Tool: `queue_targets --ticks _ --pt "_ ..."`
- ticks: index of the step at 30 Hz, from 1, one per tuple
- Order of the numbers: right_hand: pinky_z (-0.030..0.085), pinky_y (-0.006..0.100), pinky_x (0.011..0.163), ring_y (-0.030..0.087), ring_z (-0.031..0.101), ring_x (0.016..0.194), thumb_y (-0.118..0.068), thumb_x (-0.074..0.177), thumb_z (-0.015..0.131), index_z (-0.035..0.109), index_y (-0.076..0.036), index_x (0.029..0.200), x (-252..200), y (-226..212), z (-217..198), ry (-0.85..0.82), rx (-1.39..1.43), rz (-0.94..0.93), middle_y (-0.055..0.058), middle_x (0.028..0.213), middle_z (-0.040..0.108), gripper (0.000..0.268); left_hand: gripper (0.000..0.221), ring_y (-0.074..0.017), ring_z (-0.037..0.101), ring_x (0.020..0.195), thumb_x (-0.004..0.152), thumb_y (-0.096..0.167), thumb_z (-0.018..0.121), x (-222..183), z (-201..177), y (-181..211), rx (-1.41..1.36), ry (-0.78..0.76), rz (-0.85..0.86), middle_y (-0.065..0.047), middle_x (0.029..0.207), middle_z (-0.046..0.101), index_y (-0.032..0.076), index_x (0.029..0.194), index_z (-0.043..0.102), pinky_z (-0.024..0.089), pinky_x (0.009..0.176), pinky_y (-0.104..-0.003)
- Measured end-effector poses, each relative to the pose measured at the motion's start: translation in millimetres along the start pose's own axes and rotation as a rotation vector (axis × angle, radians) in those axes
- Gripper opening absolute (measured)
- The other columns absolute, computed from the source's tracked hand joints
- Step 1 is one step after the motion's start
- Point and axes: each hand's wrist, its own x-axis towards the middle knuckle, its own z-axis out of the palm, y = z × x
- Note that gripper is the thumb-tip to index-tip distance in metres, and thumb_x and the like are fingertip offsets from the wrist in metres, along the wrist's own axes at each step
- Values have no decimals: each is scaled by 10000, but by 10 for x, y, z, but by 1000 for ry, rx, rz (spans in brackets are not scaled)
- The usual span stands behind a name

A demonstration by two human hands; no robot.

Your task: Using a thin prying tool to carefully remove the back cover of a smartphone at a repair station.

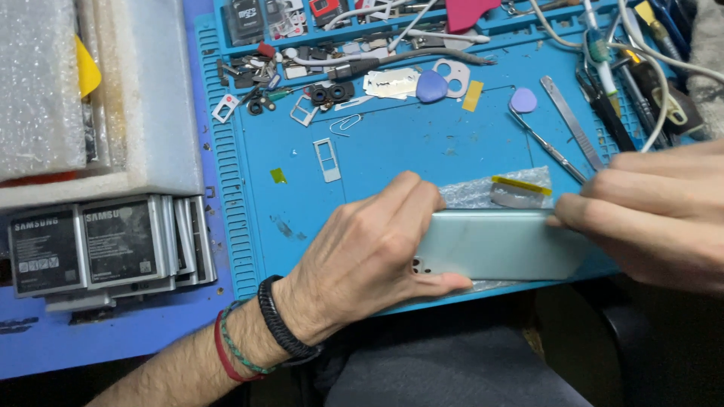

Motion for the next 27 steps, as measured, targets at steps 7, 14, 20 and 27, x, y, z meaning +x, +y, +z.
queue_targets --ticks 7,14,20,27 --pt "317 388 430 262 449 560 -160 1109 394 598 -61 940 665 -315 79 189 -93 -76 67 732 416 283 524 -370 563 695 997 521 659 -7 6 36 -20 -30 22 -132 948 464 32 1042 477 442 582 -487" --pt "385 413 458 273 535 595 -171 1092 463 636 22 1058 712 -264 52 122 -63 -148 100 788 508 262 505 -352 551 790 1031 501 525 -76 -96 -19 -147 -17 50 -134 1010 467 19 1154 441 460 649 -469" --pt "486 456 475 303 633 631 -311 1015 583 634 -149 1147 295 -109 131 -117 -31 95 37 844 626 215 970 -395 678 1045 900 372 935 -147 -39 -128 -221 -72 12 -182 1432 555 75 1553 283 580 768 -475" --pt "454 431 521 333 579 602 -106 1046 517 652 -73 1120 361 -248 161 9 36 171 94 853 591 158 1229 -324 593 874 861 157 1035 -144 -63 -187 -326 -151 -17 -102 1802 297 98 1676 117 582 741 -406"
